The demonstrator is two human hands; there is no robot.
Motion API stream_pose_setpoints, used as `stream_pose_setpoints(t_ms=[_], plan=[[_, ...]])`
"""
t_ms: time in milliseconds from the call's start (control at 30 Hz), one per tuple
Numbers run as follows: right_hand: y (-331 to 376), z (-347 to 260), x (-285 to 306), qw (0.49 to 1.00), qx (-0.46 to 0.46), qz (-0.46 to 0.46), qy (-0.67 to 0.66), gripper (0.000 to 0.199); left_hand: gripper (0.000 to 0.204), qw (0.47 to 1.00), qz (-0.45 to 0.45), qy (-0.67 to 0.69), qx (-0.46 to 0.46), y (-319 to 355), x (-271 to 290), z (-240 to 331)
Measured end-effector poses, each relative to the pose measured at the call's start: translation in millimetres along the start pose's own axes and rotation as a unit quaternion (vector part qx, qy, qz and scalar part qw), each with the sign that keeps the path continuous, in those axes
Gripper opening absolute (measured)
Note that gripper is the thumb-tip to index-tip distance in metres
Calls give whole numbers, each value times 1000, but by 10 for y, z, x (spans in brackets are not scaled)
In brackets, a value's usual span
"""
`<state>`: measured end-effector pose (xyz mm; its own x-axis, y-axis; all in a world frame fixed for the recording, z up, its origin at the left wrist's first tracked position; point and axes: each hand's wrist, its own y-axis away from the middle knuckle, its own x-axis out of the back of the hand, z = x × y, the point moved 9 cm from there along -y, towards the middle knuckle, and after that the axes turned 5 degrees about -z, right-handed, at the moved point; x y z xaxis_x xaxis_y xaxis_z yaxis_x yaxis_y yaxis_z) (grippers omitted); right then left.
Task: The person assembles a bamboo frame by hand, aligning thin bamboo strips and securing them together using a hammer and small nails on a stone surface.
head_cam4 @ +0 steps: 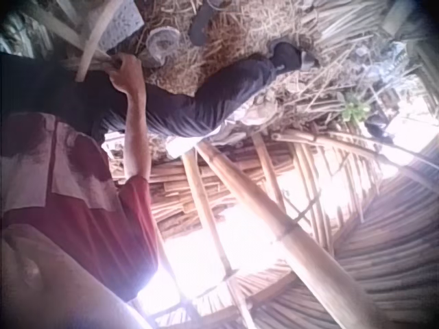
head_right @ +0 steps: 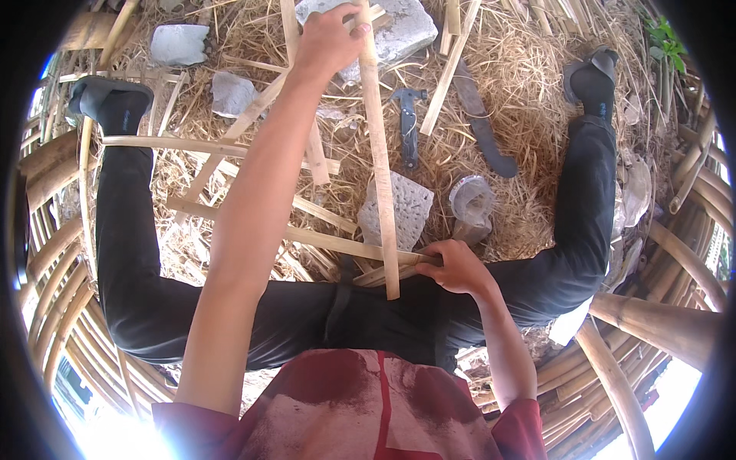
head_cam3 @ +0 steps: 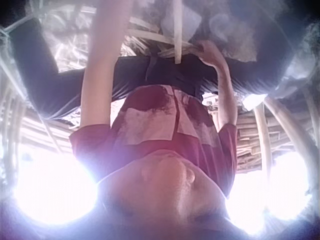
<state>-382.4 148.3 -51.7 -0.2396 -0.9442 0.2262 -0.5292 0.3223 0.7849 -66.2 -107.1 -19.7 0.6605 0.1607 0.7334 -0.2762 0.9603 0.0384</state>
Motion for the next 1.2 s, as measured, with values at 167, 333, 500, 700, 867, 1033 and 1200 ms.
stream_pose_setpoints(t_ms=[167, 333, 500, 700, 867, 1033, 1200], plan=[[90, 0, 199, 974, 17, 221, 50, 29, 45, 999, -18, -28, 10, -82, -112, 11], [399, -731, 39, 910, 77, 368, 173, 35, 46, 996, -46, -37, 65, 8, -111, 18], [189, -672, -239, 929, 94, 323, 156, 29, 48, 999, -15, -37, -1, -57, -67, -20], [283, -209, 5, 960, 16, 271, 69, 24, 48, 999, -18, -35, 1, -22, -57, 26], [250, -189, 150, 979, 34, 179, 96, 24, 45, 999, -17, -40, -23, -68, -60, 12], [172, -328, 187, 986, 15, 37, 163, 27, 46, 998, -44, -44, 17, -50, -28, 91], [-74, -635, 854, 937, 88, 320, 106, 36, 45, 998, -41, -44, 2, -36, -35, 69]])
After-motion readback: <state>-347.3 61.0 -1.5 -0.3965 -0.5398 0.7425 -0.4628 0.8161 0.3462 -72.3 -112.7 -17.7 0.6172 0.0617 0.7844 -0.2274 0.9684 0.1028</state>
